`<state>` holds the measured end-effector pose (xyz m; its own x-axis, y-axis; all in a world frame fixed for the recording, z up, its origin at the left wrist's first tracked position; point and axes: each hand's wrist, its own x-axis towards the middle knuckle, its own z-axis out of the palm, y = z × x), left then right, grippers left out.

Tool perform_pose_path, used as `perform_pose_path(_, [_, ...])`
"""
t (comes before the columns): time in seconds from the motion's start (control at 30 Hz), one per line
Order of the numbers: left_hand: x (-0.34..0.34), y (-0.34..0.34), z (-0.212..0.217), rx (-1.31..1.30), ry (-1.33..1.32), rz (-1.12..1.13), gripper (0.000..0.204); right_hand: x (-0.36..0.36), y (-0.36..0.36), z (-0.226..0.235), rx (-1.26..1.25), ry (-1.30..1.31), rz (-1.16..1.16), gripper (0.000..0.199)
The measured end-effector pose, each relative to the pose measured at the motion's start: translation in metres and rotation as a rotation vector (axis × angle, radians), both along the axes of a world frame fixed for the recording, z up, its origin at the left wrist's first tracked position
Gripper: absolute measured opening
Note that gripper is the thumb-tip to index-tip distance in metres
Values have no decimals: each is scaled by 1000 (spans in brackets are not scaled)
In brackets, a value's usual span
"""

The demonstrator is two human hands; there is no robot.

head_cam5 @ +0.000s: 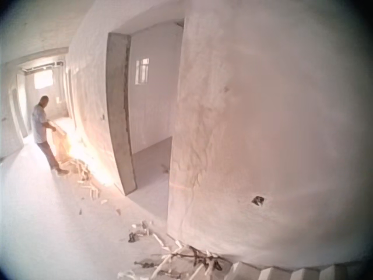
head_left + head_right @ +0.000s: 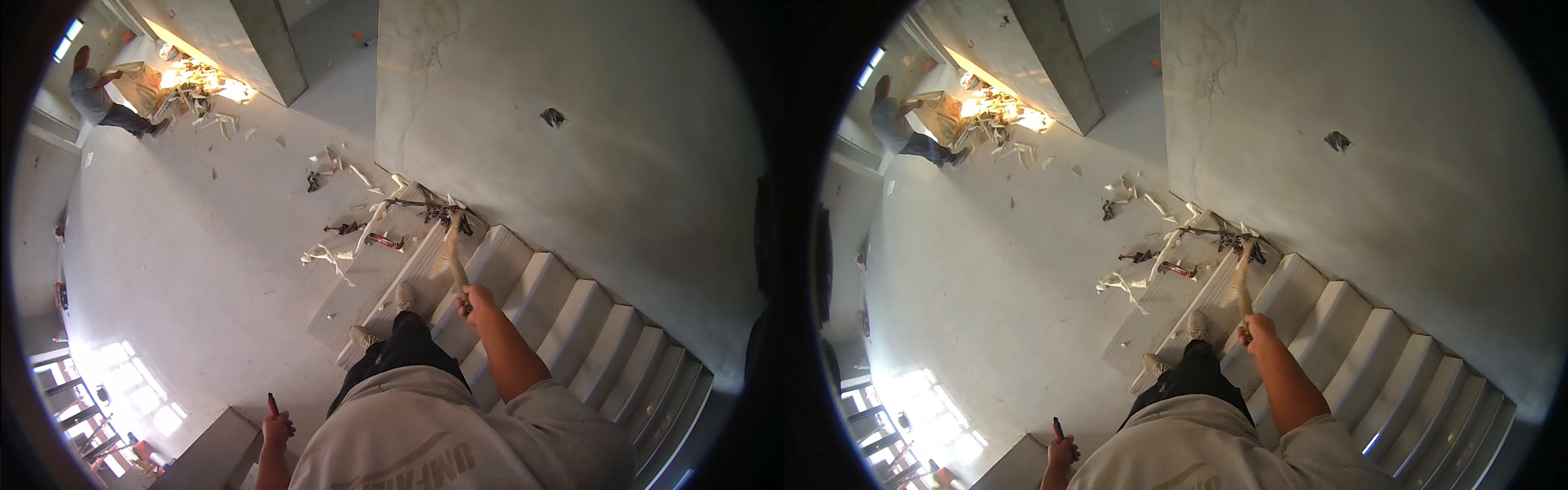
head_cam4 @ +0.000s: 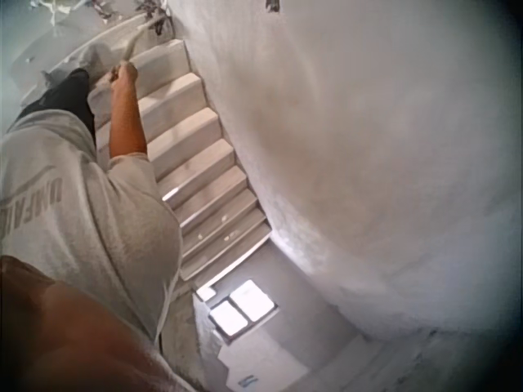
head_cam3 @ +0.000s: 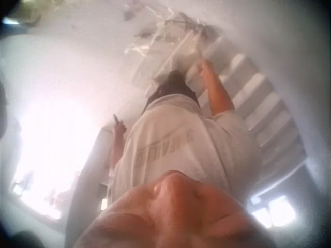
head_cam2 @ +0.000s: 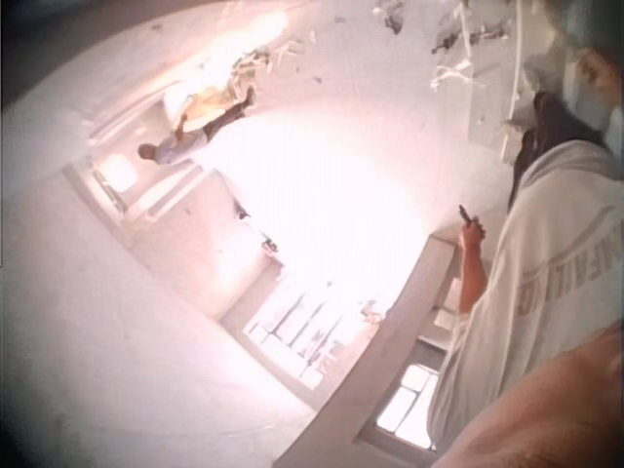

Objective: The person sweeps debris on the floor and stairs using a broom, then gathers the debris by hand into a large white bag. The person works in a room with a staircase, moving from the floor to the stairs and back.

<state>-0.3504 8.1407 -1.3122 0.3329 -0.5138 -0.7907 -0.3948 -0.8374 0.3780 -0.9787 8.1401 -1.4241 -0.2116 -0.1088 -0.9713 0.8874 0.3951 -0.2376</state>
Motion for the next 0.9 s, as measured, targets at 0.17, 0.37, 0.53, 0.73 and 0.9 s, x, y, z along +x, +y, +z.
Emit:
perform_pose_path(0.17, [-53, 12, 11, 83, -29, -81, 23, -79, -21, -79, 25, 30, -109, 9])
perform_pose_path(0.37, [-140, -16, 39, 86, -48, -122, 23, -86, -134, -40, -20, 19, 190, 14])
perform_pose_path(0.53, [-169, -27, 57, 74, -23, -157, 21, -71, -64, 20, -88, -82, 225, 19])
perform_pose_path(0.73, [-187, -81, 43, 24, -29, -193, 23, -102, 55, 78, -156, 32, 353, 35])
perform_pose_path(0.9, [-174, -96, 5, 110, -51, -278, 24, -57, 159, 95, 98, 152, 420, 34])
